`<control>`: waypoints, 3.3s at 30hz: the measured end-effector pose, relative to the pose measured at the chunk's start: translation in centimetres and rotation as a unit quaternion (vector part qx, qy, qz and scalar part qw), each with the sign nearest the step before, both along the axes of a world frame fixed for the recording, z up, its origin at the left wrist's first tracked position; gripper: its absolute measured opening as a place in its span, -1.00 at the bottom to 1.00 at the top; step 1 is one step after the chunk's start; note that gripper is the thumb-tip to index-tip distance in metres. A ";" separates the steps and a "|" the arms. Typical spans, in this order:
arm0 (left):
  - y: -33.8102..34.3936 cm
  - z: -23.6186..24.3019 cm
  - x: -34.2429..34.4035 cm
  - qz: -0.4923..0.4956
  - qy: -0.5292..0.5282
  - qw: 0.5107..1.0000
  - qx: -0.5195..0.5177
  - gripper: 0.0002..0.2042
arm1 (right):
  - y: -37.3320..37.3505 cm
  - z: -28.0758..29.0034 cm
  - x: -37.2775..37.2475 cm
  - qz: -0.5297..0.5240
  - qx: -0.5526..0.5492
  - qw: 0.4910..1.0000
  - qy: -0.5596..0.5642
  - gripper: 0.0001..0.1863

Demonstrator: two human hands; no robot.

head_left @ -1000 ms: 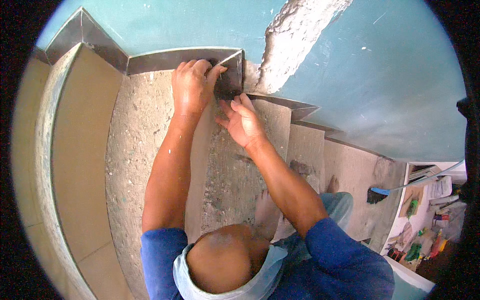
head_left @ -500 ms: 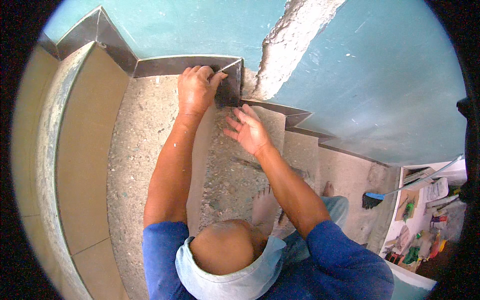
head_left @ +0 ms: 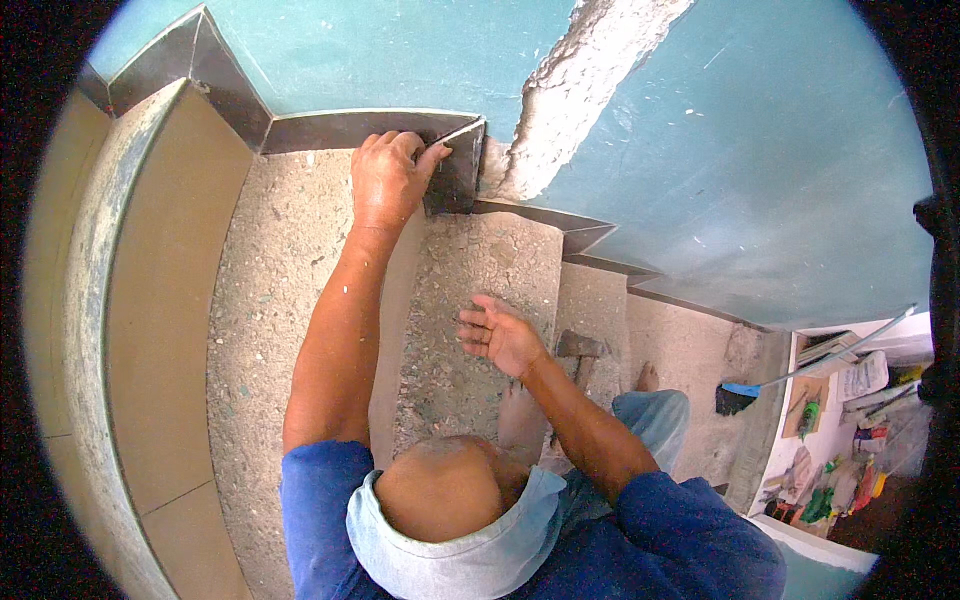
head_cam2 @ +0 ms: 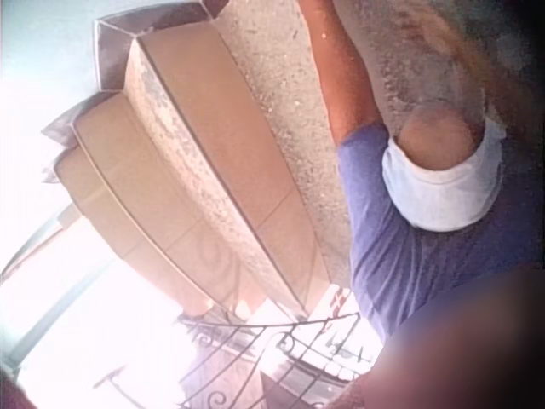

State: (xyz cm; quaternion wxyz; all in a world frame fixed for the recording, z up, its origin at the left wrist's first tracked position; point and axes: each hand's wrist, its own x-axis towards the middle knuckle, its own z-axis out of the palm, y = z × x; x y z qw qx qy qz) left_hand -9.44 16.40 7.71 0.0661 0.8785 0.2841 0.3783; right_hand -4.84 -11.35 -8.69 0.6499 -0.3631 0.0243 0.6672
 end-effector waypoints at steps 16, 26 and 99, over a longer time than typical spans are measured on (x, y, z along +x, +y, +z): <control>-0.3 0.5 -0.1 0.012 0.020 1.000 -0.009 -0.66 | -0.8 -0.6 -0.1 0.048 0.045 0.995 -0.068 -0.41; -0.3 0.4 -0.1 0.006 0.005 1.000 0.004 -0.67 | -0.9 -0.3 -0.2 0.053 0.052 0.994 -0.077 -0.41; -0.6 0.5 0.0 0.010 -0.024 1.000 -0.004 -0.72 | 13.2 7.3 4.3 -0.135 0.101 0.986 -0.015 -0.75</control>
